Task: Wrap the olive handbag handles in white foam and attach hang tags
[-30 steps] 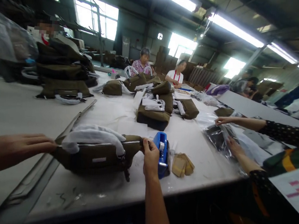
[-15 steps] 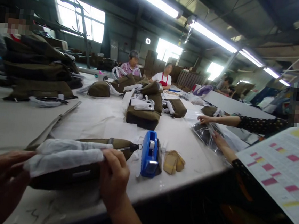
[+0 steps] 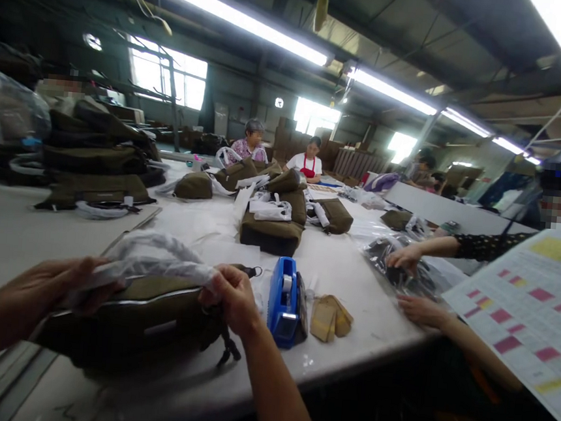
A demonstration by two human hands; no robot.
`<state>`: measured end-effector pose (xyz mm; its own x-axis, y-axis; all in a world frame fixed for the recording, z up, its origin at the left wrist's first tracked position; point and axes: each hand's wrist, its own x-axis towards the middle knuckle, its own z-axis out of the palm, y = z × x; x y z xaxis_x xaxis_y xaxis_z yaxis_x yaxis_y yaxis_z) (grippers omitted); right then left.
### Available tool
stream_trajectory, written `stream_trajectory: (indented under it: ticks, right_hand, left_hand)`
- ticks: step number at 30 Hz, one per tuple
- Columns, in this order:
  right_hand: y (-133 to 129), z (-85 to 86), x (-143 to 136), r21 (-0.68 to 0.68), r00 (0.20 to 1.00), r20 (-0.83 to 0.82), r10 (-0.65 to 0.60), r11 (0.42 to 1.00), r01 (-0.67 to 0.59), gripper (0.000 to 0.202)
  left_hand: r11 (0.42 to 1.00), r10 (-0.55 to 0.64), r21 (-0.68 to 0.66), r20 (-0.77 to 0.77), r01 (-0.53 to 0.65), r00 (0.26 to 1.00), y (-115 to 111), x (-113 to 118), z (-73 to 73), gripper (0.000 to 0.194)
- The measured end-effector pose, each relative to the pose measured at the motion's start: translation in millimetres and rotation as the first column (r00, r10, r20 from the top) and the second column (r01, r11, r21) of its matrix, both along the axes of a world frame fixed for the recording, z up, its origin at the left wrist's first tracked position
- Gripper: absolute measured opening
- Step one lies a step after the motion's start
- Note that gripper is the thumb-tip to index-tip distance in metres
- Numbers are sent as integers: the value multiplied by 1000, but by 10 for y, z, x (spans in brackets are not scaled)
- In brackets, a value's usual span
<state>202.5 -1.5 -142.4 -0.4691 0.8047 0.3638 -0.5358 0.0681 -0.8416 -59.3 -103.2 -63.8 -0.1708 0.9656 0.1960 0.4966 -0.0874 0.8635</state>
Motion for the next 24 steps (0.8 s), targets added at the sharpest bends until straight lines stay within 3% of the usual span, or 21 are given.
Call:
stream_trajectory:
  ticks: [2, 3, 5, 6, 7, 9, 11, 13, 14, 15, 17, 18, 19, 20, 22, 24]
  right_hand:
    - [-36, -2, -37, 20, 999, 31, -40, 999, 40, 44]
    - [-57, -1, -55, 30, 997, 51, -61, 998, 60, 45]
    - [-94, 7, -83, 51, 992, 85, -91, 995, 87, 47]
    - [-110, 15, -89, 64, 991, 95, -97, 994, 91, 48]
    - [-126, 25, -90, 82, 990, 99, -100, 992, 92, 47]
    - [-161, 50, -77, 135, 989, 93, -111, 986, 98, 43]
    - [-200, 76, -53, 202, 988, 64, -140, 971, 125, 37]
    - [-234, 98, -33, 243, 984, 25, -179, 956, 168, 29]
    - [-245, 109, -29, 248, 981, 11, -194, 951, 185, 26]
    - [-252, 121, -30, 246, 978, 3, -208, 948, 201, 24]
    - [-250, 156, -45, 243, 963, 19, -268, 936, 255, 22]
    - [-244, 178, -56, 264, 944, 47, -326, 916, 303, 21]
    - [-239, 199, -67, 304, 913, 83, -399, 883, 358, 21]
    - [-234, 216, -75, 354, 872, 121, -474, 842, 408, 22]
    - [-238, 214, -72, 435, 790, 177, -587, 767, 472, 26]
    - [-261, 135, -24, 416, 743, 204, -638, 744, 524, 29]
  left_hand:
    - [959, 164, 268, -278, -88, 946, -24, 25, -3, 50]
    - [896, 271, 436, -386, -85, 882, -34, 52, -9, 46]
    - [757, 392, 649, -543, 75, 742, -35, 132, -18, 57]
    - [721, 397, 668, -616, 185, 681, -20, 180, -17, 65]
    - [712, 378, 647, -679, 270, 629, 6, 228, -9, 69]
    - [773, 295, 546, -760, 324, 579, 82, 305, 31, 64]
    - [869, 161, 414, -755, 271, 635, 164, 343, 108, 56]
    - [947, -86, 176, -667, 268, 740, 221, 340, 219, 48]
    - [950, -250, 10, -568, 311, 784, 236, 328, 280, 44]
    - [915, -402, -156, -420, 372, 813, 242, 313, 338, 43]
    - [759, -579, -407, -64, 508, 813, 239, 280, 426, 49]
    - [687, -595, -457, 91, 564, 799, 237, 267, 450, 53]
    - [652, -582, -460, 206, 602, 787, 238, 260, 460, 58]
    - [660, -549, -430, 283, 616, 786, 243, 259, 459, 61]
    - [767, -425, -336, 371, 546, 826, 272, 268, 443, 65]
    - [888, -242, -260, 434, 378, 868, 327, 267, 431, 67]
